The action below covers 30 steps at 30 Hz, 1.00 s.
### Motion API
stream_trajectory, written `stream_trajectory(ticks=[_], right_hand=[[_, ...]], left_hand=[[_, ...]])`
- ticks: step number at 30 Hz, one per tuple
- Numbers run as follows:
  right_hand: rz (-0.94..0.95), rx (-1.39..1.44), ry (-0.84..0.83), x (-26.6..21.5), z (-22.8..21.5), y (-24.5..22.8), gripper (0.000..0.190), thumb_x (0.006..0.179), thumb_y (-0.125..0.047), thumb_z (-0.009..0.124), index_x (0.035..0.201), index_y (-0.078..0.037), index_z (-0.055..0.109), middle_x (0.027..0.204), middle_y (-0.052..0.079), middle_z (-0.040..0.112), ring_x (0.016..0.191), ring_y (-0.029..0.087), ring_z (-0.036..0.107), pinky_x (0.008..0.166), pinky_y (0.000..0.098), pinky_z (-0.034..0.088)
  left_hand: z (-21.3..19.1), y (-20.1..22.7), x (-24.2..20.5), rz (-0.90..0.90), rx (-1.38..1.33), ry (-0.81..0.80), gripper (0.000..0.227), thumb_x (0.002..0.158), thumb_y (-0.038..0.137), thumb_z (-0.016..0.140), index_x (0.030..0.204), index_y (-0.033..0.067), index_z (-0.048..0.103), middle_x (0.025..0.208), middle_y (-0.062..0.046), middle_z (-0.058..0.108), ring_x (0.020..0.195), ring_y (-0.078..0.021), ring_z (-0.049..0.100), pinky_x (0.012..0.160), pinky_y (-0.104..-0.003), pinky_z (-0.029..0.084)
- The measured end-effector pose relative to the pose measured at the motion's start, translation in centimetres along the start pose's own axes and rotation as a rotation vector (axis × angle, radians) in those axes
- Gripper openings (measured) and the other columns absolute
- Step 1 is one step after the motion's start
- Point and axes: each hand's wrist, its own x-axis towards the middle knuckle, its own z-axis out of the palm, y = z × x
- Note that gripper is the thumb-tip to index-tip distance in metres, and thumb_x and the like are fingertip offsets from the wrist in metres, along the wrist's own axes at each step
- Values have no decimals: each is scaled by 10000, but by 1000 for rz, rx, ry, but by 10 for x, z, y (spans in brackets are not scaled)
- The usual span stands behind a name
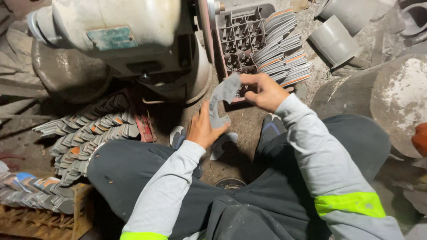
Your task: The person sits on the floor and repeatedly presses small curved metal pieces against a rotating belt sander to smooth their edges. The person handles the parts one at a time, occasionally inspecting them before placing them into a nearby crate.
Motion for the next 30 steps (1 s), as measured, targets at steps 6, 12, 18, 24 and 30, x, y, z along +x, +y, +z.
stream_trajectory(ticks=[6, 12, 18, 24, 30], right_hand=[[-25, 40, 1, -10, -1, -8, 537, 911, 87, 549, 1443, 16, 573, 1332, 91, 687, 1230, 131, 582, 1092, 294, 447], [-36, 199, 4, 1, -6, -9, 152, 998, -73, 717, 1112, 17, 672, 1094, 35, 737, 1047, 131, 699, 989, 313, 572], [105, 98, 403, 24, -5, 3, 127, 973, -84, 729, 1040, -17, 643, 858, -7, 674, 655, 42, 599, 512, 214, 501], [-257, -280, 338, 59, 7, 0, 353, 1049, -110, 644, 1358, 57, 615, 1218, 146, 681, 1138, 246, 663, 998, 355, 515], [-233, -373, 377, 84, 6, -5, 580, 823, 15, 512, 1397, 43, 596, 1327, 199, 602, 1249, 313, 608, 1099, 350, 459]], left_hand=[[-5, 6, -7, -30, 75, 25, 870, 736, 342, 890, 1404, 64, 407, 1101, -279, 712, 988, -463, 693, 828, -510, 570], [-14, 11, 3, -72, -620, -323, 641, 921, 269, 837, 1396, -44, 541, 1157, -292, 670, 1019, -352, 695, 804, -493, 599], [-7, 12, 24, 252, -117, 136, 719, 769, 159, 846, 1398, 5, 536, 1221, -162, 631, 1033, -282, 672, 863, -398, 598], [12, -31, 61, 53, -331, 32, 413, 893, 41, 737, 1286, -43, 641, 1200, -145, 702, 1078, -173, 680, 944, -332, 575], [21, -57, 89, -94, -912, -85, 527, 972, 50, 692, 1434, -52, 460, 1297, -129, 688, 1168, -171, 640, 990, -298, 537]])
